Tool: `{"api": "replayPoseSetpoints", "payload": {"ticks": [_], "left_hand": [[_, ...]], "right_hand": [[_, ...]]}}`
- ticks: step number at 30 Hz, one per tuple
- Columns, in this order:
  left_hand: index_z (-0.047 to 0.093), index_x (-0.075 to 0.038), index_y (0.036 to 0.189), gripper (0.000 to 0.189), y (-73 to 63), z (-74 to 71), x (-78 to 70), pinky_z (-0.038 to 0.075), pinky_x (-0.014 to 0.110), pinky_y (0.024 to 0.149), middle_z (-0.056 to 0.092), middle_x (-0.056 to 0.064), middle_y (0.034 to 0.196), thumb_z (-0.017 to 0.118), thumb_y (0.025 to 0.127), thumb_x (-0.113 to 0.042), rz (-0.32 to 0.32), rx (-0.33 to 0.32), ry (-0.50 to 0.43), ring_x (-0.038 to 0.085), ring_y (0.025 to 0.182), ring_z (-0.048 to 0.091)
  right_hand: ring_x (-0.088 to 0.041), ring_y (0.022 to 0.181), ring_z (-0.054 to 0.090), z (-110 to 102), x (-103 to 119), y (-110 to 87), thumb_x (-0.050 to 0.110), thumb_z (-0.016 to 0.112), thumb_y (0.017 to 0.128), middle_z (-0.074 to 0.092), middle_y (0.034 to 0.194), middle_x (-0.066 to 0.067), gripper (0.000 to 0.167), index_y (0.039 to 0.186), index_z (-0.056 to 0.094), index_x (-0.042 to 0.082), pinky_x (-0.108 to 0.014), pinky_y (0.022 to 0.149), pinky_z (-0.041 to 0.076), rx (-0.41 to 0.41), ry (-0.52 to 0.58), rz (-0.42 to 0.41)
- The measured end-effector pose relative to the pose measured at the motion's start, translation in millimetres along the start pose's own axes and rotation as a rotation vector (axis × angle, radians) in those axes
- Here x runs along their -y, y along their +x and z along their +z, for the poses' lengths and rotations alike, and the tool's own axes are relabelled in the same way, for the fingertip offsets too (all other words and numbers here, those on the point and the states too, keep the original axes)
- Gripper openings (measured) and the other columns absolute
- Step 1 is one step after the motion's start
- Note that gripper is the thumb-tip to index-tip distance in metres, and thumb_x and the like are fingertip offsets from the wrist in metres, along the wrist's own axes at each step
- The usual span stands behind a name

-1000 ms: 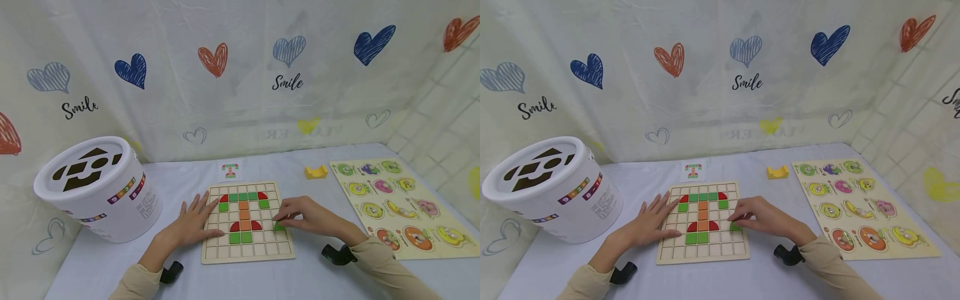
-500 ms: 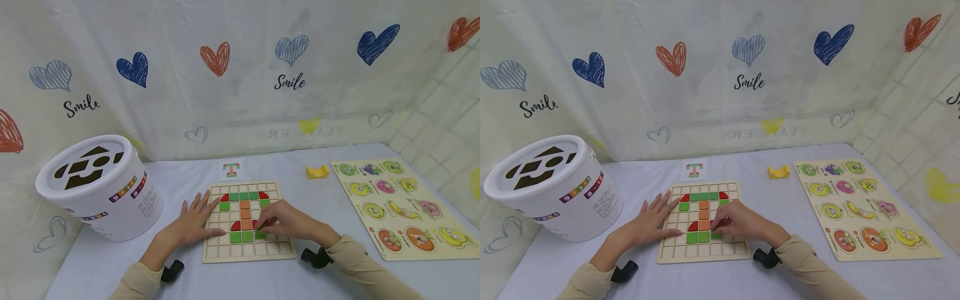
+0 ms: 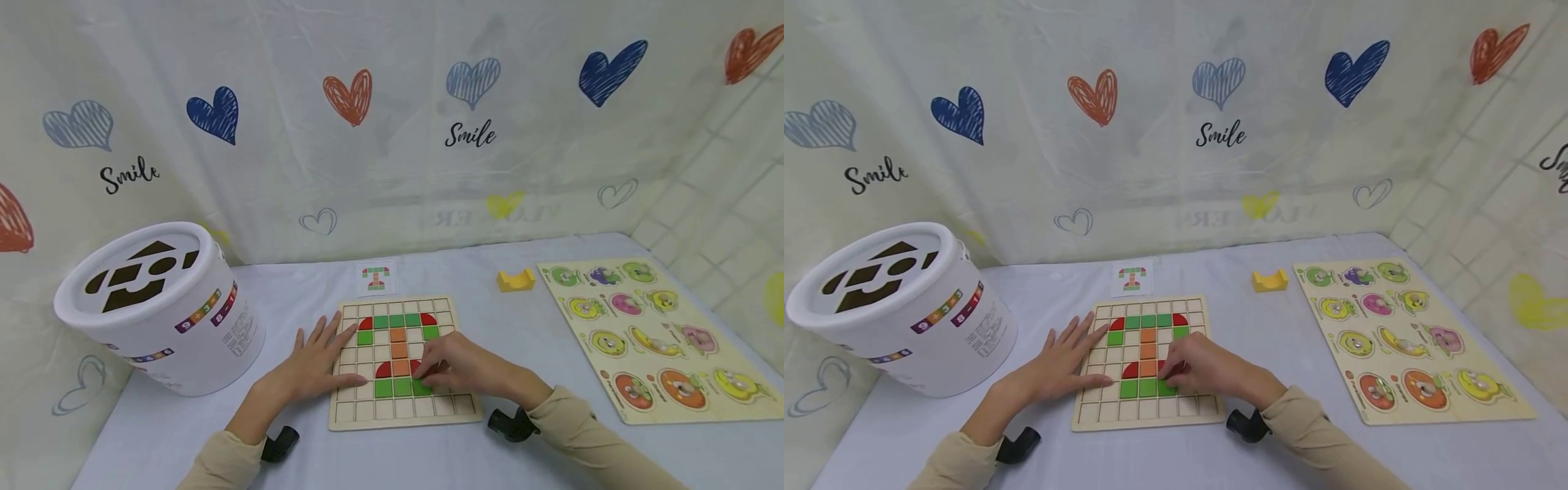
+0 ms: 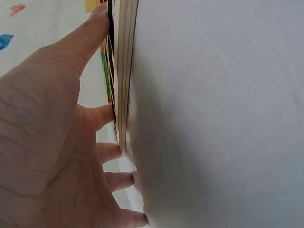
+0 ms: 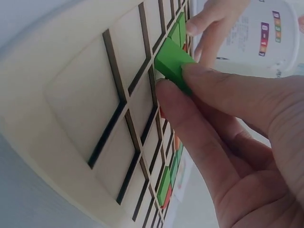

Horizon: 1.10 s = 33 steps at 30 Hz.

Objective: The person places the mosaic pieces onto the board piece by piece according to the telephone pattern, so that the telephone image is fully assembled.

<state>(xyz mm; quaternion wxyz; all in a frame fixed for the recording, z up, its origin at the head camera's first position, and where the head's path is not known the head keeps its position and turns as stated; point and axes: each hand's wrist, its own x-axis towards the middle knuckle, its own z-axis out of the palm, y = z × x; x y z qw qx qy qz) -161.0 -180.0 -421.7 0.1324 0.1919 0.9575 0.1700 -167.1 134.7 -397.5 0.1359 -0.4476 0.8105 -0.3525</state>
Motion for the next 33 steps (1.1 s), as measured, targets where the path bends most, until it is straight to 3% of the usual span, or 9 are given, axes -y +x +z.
{"api": "replayPoseSetpoints", "payload": {"ticks": [6, 12, 19, 28, 33], "left_hand": [[0.026, -0.015, 0.168, 0.102, -0.7, 1.1, -0.5, 0.001, 0.078, 0.117, 0.006, 0.019, 0.175, 0.063, 0.092, -0.073, 0.009, -0.003, 0.003, 0.048, 0.159, 0.003], [0.026, -0.015, 0.168, 0.102, -0.7, 1.1, -1.4, 0.001, 0.078, 0.117, 0.006, 0.019, 0.175, 0.063, 0.092, -0.073, 0.010, -0.008, 0.009, 0.048, 0.159, 0.003], [0.027, -0.015, 0.167, 0.102, 0.1, 0.8, -2.2, 0.001, 0.077, 0.118, 0.006, 0.019, 0.175, 0.063, 0.091, -0.073, 0.007, -0.007, 0.005, 0.048, 0.159, 0.003], [0.027, -0.016, 0.167, 0.102, -0.2, 1.7, -1.5, 0.001, 0.077, 0.118, 0.006, 0.019, 0.175, 0.063, 0.091, -0.073, 0.005, -0.003, 0.004, 0.048, 0.159, 0.003], [0.026, -0.017, 0.168, 0.101, 0.3, 3.2, -1.0, -0.001, 0.076, 0.118, 0.004, 0.018, 0.175, 0.062, 0.092, -0.073, 0.007, 0.007, 0.003, 0.047, 0.159, 0.001]], "right_hand": [[0.002, 0.083, 0.063, 2, 4, -0.3, -0.003, 0.082, 0.088, 0.073, 0.092, 0.004, 0.016, 0.103, 0.083, 0.001, -0.017, 0.075, 0.057, 0.015, -0.085, 0.031], [0.002, 0.077, 0.056, 5, 11, 1.5, -0.004, 0.082, 0.087, 0.069, 0.086, 0.004, 0.014, 0.101, 0.083, 0.000, -0.015, 0.070, 0.054, 0.000, -0.215, 0.011], [-0.002, 0.078, 0.057, 9, 16, 2.1, -0.003, 0.083, 0.086, 0.067, 0.084, 0.002, 0.009, 0.092, 0.084, 0.003, -0.014, 0.073, 0.054, -0.023, -0.354, 0.001], [-0.001, 0.080, 0.057, 8, 14, -3.2, -0.001, 0.083, 0.087, 0.069, 0.087, 0.004, 0.009, 0.093, 0.083, 0.005, -0.015, 0.075, 0.055, 0.000, -0.313, -0.002], [0.001, 0.088, 0.060, -6, 5, -10.8, 0.005, 0.075, 0.096, 0.071, 0.099, 0.006, 0.011, 0.104, 0.081, 0.009, -0.021, 0.079, 0.056, 0.050, -0.159, 0.022]]}}
